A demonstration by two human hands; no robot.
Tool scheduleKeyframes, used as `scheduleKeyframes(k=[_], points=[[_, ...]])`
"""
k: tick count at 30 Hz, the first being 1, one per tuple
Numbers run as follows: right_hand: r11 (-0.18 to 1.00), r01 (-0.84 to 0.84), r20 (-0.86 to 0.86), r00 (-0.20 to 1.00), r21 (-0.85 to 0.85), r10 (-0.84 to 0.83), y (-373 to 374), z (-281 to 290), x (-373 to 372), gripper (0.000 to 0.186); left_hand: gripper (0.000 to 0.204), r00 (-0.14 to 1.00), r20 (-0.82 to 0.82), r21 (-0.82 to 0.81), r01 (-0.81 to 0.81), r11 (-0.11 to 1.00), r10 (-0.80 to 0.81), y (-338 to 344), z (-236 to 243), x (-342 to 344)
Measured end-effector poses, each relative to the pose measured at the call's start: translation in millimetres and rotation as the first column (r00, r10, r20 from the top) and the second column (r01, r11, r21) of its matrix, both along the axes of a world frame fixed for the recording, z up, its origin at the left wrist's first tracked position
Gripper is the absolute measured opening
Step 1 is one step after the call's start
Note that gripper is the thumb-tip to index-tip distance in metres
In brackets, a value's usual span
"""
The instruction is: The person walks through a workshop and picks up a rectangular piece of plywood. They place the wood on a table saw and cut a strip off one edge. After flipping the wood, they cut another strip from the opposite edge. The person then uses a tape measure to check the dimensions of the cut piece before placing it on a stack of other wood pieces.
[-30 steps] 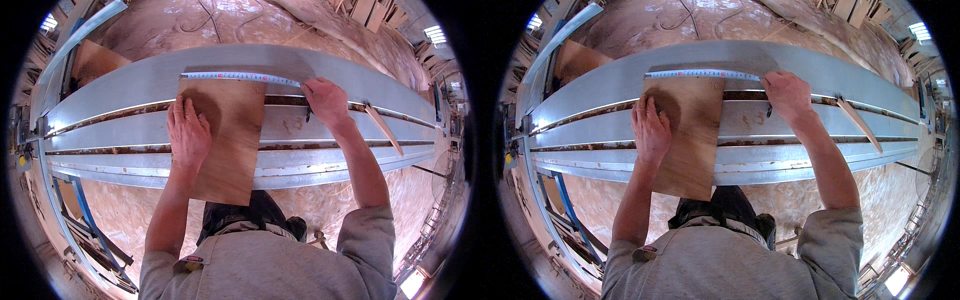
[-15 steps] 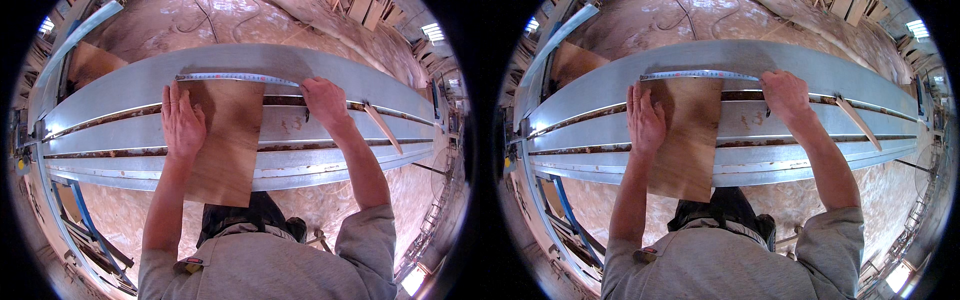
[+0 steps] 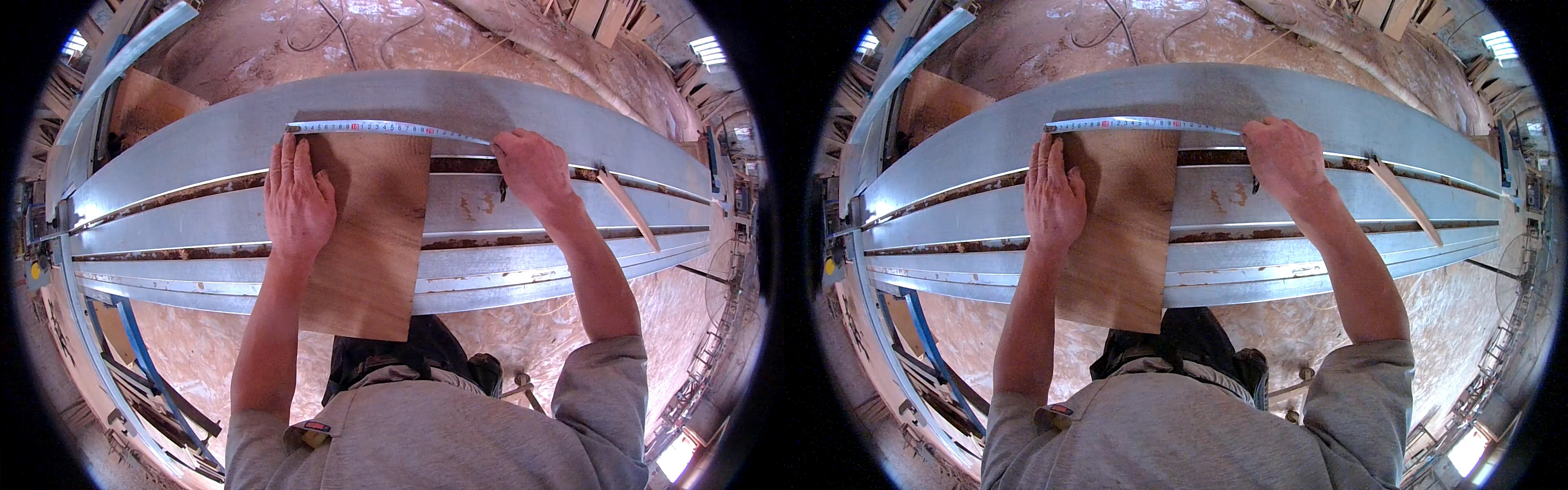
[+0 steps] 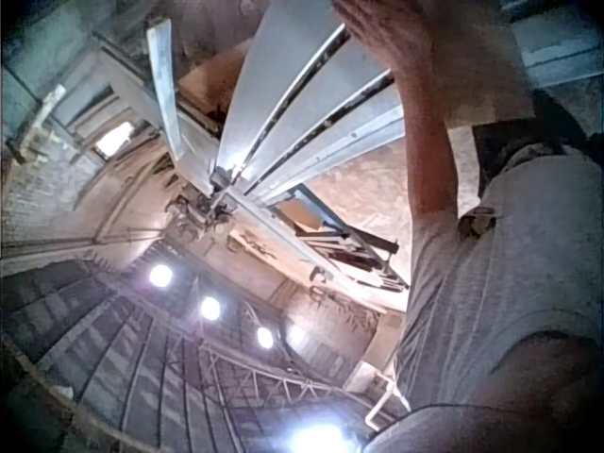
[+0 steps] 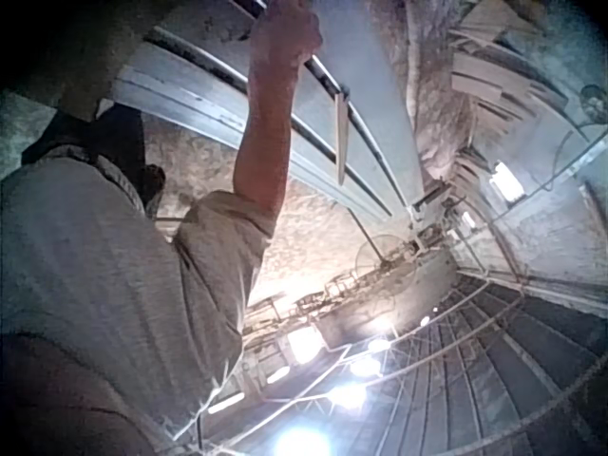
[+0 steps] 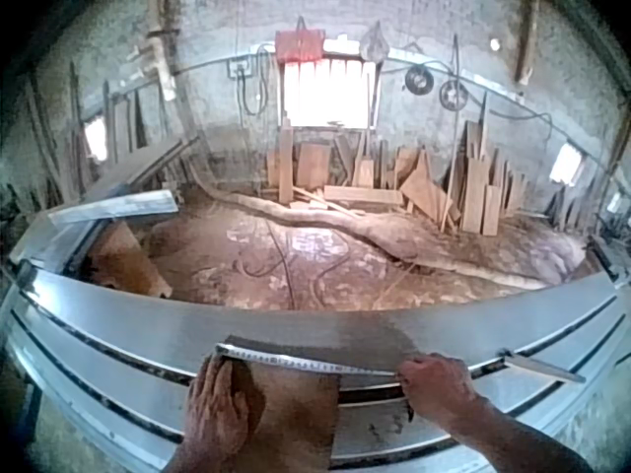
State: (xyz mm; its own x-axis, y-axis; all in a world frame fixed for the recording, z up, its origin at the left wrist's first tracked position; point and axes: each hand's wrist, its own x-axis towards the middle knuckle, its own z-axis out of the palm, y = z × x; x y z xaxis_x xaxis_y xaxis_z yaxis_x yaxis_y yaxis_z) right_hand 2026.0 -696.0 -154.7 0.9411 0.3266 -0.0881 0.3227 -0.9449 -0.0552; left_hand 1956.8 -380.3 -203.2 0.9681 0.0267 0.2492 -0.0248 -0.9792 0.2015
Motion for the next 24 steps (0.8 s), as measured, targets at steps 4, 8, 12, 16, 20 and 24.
scheduleKeyframes(k=[4, 8, 12, 16, 20, 24], points=[[1.0, -0.012, 0.013, 1.0, -0.007, 0.012, -0.2, -1.8, 0.0, 0.017, 0.048, 1.0, -0.011, -0.006, -0.007, 1.0, 0.007, 0.7, -0.2, -0.8], [1.0, 0.002, 0.0, 1.0, 0.012, -0.002, -0.1, -2.0, 0.2, 0.017, 0.049, 1.0, -0.018, 0.014, -0.01, 1.0, 0.01, 1.3, -0.2, -0.6], [0.962, 0.118, -0.126, 0.988, 0.246, -0.089, -3.3, 1.6, 0.8, 0.022, 0.051, 0.999, 0.017, -0.059, -0.04, 0.997, 0.041, -4.6, 3.1, 1.2], [0.785, 0.359, -0.339, 0.919, 0.505, -0.202, -4.1, 14.6, -12.5, 0.029, 0.053, 0.995, 0.034, -0.023, -0.098, 0.995, 0.099, -3.4, 0.2, -5.1], [0.682, 0.462, -0.371, 0.883, 0.568, -0.289, -23.7, 11.3, -46.1, 0.037, 0.054, 0.994, 0.019, -0.025, -0.106, 0.994, 0.106, -2.4, -3.1, -5.4], [0.708, 0.383, -0.201, 0.922, 0.594, -0.33, -49.5, -5.9, -70.9, 0.045, 0.054, 0.994, -0.01, -0.046, -0.113, 0.993, 0.113, -5.5, 2.6, -5.8]])
